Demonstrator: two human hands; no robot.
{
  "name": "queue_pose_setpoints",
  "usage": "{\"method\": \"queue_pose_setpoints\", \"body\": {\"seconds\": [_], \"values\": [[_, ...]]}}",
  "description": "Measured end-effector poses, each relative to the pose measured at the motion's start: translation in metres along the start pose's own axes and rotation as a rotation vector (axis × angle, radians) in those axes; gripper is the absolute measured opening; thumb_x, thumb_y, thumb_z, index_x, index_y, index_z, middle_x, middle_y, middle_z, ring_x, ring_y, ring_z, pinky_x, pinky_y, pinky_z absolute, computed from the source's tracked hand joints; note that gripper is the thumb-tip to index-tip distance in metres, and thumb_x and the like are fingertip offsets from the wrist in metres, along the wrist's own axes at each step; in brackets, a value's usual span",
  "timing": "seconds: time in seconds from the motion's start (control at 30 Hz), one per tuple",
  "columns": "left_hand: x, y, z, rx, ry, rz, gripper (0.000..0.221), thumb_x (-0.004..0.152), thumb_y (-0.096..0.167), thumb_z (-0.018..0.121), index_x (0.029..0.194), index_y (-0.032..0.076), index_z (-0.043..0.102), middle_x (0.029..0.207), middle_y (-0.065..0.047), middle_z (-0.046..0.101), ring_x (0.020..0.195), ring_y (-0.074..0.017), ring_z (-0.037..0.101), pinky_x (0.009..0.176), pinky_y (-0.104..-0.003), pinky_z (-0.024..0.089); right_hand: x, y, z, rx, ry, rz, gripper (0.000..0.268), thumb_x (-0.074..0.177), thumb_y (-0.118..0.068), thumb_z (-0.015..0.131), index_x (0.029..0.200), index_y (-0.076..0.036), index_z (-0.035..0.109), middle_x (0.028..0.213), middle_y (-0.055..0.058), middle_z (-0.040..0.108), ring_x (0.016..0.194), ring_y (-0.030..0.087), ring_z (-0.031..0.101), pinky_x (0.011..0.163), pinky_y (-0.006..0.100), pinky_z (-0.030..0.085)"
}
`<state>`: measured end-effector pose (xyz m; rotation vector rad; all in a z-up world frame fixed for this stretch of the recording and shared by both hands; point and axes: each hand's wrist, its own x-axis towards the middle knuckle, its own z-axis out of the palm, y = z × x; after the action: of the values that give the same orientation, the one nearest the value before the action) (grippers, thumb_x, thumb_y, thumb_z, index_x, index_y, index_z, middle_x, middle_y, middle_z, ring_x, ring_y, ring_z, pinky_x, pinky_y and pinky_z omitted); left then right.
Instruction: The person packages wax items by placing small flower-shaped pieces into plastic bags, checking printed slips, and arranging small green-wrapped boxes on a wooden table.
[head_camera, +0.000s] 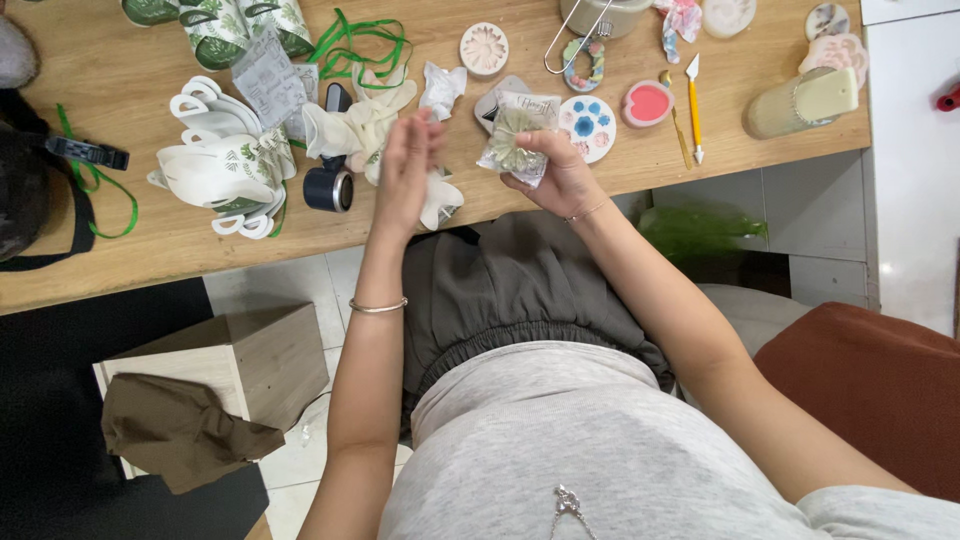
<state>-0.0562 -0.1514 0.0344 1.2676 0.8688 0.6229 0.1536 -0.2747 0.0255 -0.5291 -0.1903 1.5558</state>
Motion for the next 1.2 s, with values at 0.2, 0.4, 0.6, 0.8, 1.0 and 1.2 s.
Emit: {"method": "queue_pose_setpoints", "body": {"seconds": [0.2, 0.4, 0.6, 0.8, 1.0, 1.2], "values": [[-0.013, 0.029, 0.040, -0.106, -0.182, -0.032, 0.038, 0.095, 0.022, 0.076, 0.122, -0.001, 0.063, 0.105, -0.007, 0.072, 0.092, -0.0092, 0.070, 0.072, -0.028, 0.066, -0.002, 0.001, 0.022, -0.200, 0.079, 0.007, 0.039, 0.095, -0.003, 0.069, 0.133, 0.002, 0.060, 0.118, 0.010, 0.071, 0.105, 0.021, 0.069, 0.087, 0.037, 0.059], [-0.017, 0.028, 0.032, -0.120, -0.040, -0.067, 0.031, 0.091, 0.015, 0.079, 0.115, -0.002, 0.067, 0.095, -0.006, 0.077, 0.080, -0.0087, 0.073, 0.060, -0.025, 0.063, -0.008, -0.026, 0.032, -0.193, 0.131, -0.125, 0.038, 0.093, 0.010, 0.070, 0.127, 0.000, 0.058, 0.124, 0.014, 0.071, 0.114, 0.022, 0.071, 0.104, 0.039, 0.059], [-0.020, 0.027, 0.030, -0.059, -0.046, -0.048, 0.032, 0.089, 0.013, 0.081, 0.116, -0.001, 0.070, 0.094, -0.006, 0.077, 0.081, -0.0079, 0.074, 0.060, -0.024, 0.062, -0.017, -0.026, 0.021, -0.315, 0.204, 0.110, 0.035, 0.088, -0.003, 0.070, 0.123, -0.001, 0.065, 0.116, 0.011, 0.074, 0.104, 0.017, 0.073, 0.092, 0.034, 0.061], [-0.022, 0.026, 0.018, -0.073, 0.083, -0.068, 0.032, 0.089, 0.010, 0.081, 0.115, -0.002, 0.069, 0.093, -0.006, 0.075, 0.080, -0.0076, 0.071, 0.059, -0.024, 0.061, -0.016, -0.025, -0.042, -0.359, 0.054, -0.052, 0.014, 0.106, -0.006, 0.069, 0.094, 0.001, 0.065, 0.099, 0.011, 0.069, 0.089, 0.016, 0.060, 0.082, 0.031, 0.050], [-0.023, 0.019, 0.016, 0.207, 0.224, 0.217, 0.028, 0.093, 0.009, 0.081, 0.116, -0.004, 0.071, 0.097, -0.007, 0.077, 0.083, -0.0084, 0.072, 0.069, -0.024, 0.060, -0.021, -0.023, 0.009, -0.166, 0.014, 0.055, 0.041, 0.110, -0.035, 0.052, 0.109, 0.003, 0.070, 0.120, 0.023, 0.073, 0.113, 0.032, 0.073, 0.097, 0.040, 0.058], [-0.024, 0.032, 0.024, 0.134, 0.161, 0.164, 0.030, 0.092, 0.010, 0.081, 0.118, -0.003, 0.071, 0.098, -0.006, 0.076, 0.084, -0.0077, 0.072, 0.066, -0.024, 0.062, -0.020, -0.023, 0.015, -0.241, -0.024, 0.118, 0.056, 0.091, -0.012, 0.063, 0.144, 0.002, 0.056, 0.141, 0.020, 0.067, 0.097, 0.022, 0.075, 0.088, 0.032, 0.061]]}}
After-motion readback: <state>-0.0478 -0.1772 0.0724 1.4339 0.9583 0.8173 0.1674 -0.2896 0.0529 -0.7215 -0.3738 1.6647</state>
